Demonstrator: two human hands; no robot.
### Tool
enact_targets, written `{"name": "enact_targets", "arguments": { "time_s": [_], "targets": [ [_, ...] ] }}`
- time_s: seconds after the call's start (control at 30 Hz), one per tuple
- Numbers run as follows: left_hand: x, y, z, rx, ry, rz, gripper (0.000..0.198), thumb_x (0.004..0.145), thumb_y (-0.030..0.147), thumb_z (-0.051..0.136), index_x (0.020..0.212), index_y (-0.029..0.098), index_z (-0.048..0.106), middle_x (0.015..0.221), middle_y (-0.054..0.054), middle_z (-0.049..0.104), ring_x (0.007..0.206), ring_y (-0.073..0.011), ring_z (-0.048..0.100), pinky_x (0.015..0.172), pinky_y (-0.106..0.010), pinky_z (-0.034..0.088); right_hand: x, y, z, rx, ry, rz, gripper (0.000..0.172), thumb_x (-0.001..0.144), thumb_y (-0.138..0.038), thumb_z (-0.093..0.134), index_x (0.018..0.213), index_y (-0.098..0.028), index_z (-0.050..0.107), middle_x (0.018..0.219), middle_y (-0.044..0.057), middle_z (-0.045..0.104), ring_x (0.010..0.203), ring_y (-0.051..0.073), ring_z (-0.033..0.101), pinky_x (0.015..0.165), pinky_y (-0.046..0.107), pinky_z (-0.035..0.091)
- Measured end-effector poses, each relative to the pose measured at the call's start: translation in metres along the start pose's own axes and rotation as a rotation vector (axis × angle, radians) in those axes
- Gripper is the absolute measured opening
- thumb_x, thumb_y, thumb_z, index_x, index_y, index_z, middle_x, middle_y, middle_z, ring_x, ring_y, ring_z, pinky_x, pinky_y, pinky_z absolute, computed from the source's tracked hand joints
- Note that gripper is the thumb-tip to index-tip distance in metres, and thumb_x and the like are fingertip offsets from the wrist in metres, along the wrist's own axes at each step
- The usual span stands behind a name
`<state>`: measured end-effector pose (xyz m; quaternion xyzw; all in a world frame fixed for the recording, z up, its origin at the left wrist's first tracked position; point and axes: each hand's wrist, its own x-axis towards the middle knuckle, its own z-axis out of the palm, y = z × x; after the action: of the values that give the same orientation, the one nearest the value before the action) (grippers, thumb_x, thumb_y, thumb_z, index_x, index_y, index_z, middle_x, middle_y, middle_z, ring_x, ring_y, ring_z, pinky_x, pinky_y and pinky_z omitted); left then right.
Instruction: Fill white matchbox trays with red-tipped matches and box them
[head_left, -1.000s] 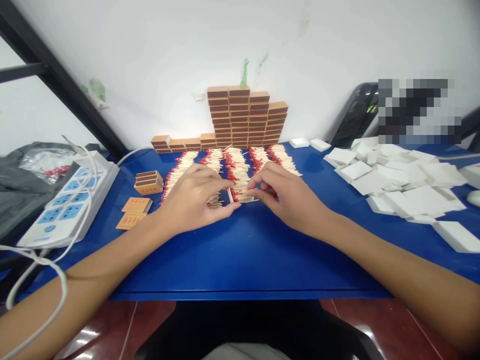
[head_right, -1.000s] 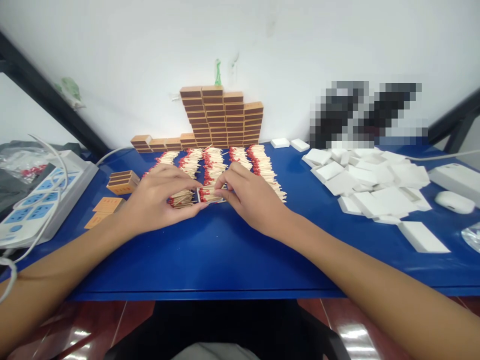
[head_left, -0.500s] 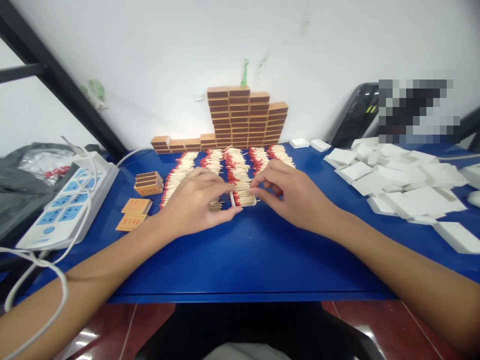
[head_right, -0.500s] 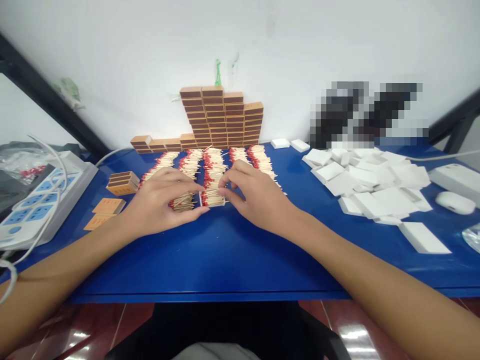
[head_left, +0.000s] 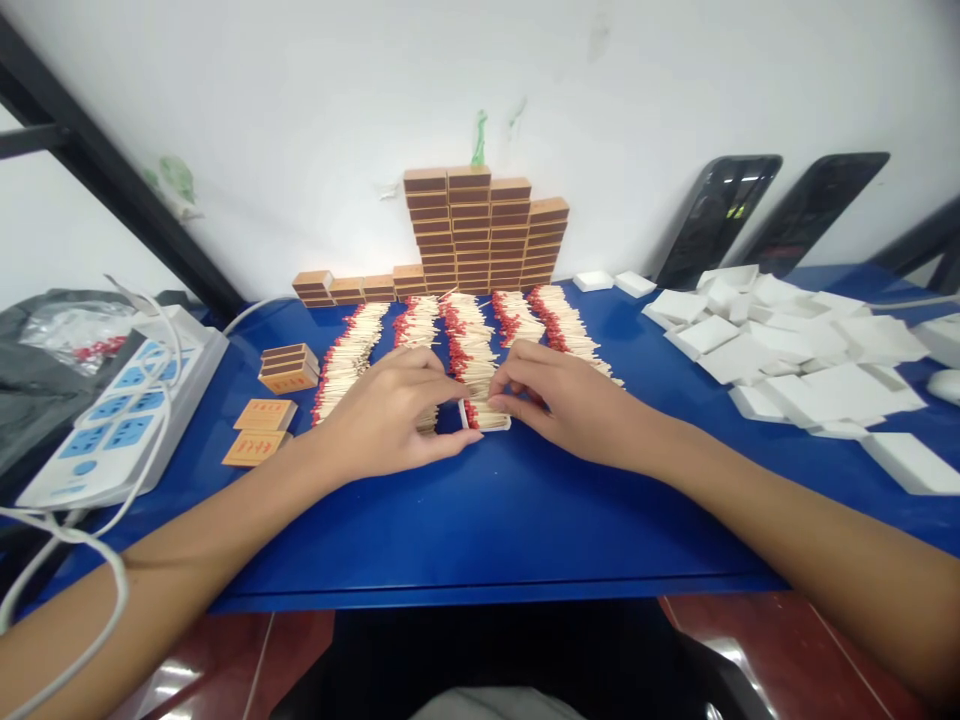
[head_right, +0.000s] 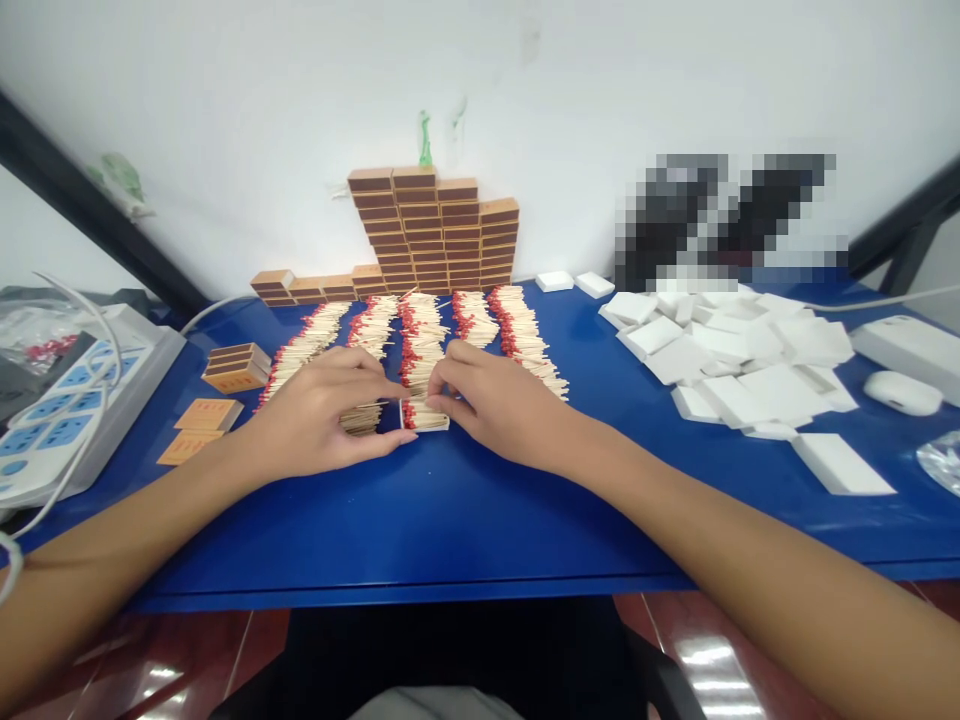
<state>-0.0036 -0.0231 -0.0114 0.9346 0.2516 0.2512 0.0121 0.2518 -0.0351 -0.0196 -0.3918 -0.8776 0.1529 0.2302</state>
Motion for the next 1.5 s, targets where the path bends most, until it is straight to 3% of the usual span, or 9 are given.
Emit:
{"name": "enact_targets", "arguments": {
  "time_s": [0.23, 0.4, 0.57, 1.1, 1.3, 1.5],
  "targets": [
    [0.0011, 0.0028, -0.001, -0.031, -0.051, 0.046, 0.033, 0.094, 0.043, 0.072, 0.117, 0.019, 0.075, 0.1, -0.008, 0.076, 0.096, -0.0244, 0.066, 0.091, -0.041, 0.054, -0.0019, -0.0022, -0.001, -0.002, -0.024, -0.009, 0.006, 0.1, -0.027, 0.064, 0.1, -0.021, 0.066, 0.1, 0.004, 0.06, 0.079, 0.016, 0.058, 0.069, 0.031, 0.045],
    [0.0005, 0.0024, -0.0008, -0.087, -0.073, 0.107, 0.02, 0.098, 0.034, 0.068, 0.111, 0.021, 0.075, 0.103, -0.007, 0.077, 0.1, -0.024, 0.065, 0.092, -0.041, 0.054, -0.0033, -0.0038, -0.0031, -0.002, -0.007, -0.013, 0.007, 0.101, -0.028, 0.063, 0.098, -0.021, 0.065, 0.098, 0.003, 0.06, 0.077, 0.016, 0.057, 0.068, 0.031, 0.043],
    [0.0006, 0.001, -0.0012, -0.112, -0.089, 0.115, 0.014, 0.099, 0.029, 0.067, 0.107, 0.021, 0.075, 0.105, -0.006, 0.078, 0.102, -0.0231, 0.064, 0.093, -0.04, 0.054, -0.0041, -0.0013, -0.0069, 0.02, -0.084, -0.017, 0.007, 0.097, -0.026, 0.067, 0.093, -0.021, 0.065, 0.097, 0.003, 0.061, 0.077, 0.016, 0.058, 0.069, 0.03, 0.044],
    [0.0011, 0.0031, -0.0002, -0.123, -0.052, 0.106, 0.012, 0.098, 0.028, 0.067, 0.102, 0.021, 0.076, 0.111, -0.008, 0.075, 0.101, -0.0232, 0.067, 0.093, -0.042, 0.055, -0.003, -0.0031, 0.0001, -0.012, -0.008, -0.001, 0.004, 0.099, -0.02, 0.061, 0.099, -0.021, 0.065, 0.1, 0.004, 0.06, 0.079, 0.017, 0.059, 0.069, 0.031, 0.044],
    [0.0007, 0.0049, -0.0003, -0.131, -0.066, 0.109, 0.01, 0.097, 0.026, 0.068, 0.1, 0.022, 0.076, 0.11, -0.008, 0.075, 0.103, -0.0233, 0.068, 0.093, -0.041, 0.056, -0.0055, -0.0049, -0.0021, -0.011, -0.032, -0.047, 0.011, 0.1, -0.022, 0.061, 0.103, -0.022, 0.071, 0.101, 0.005, 0.059, 0.078, 0.017, 0.059, 0.071, 0.032, 0.046],
    [0.0004, 0.004, 0.0003, -0.138, -0.073, 0.114, 0.011, 0.098, 0.025, 0.067, 0.102, 0.023, 0.077, 0.112, -0.008, 0.075, 0.104, -0.0235, 0.067, 0.095, -0.042, 0.055, -0.0059, -0.004, -0.004, 0.01, -0.051, -0.034, 0.006, 0.098, -0.024, 0.065, 0.099, -0.022, 0.071, 0.098, 0.004, 0.059, 0.076, 0.016, 0.059, 0.069, 0.032, 0.046]
  ]
}}
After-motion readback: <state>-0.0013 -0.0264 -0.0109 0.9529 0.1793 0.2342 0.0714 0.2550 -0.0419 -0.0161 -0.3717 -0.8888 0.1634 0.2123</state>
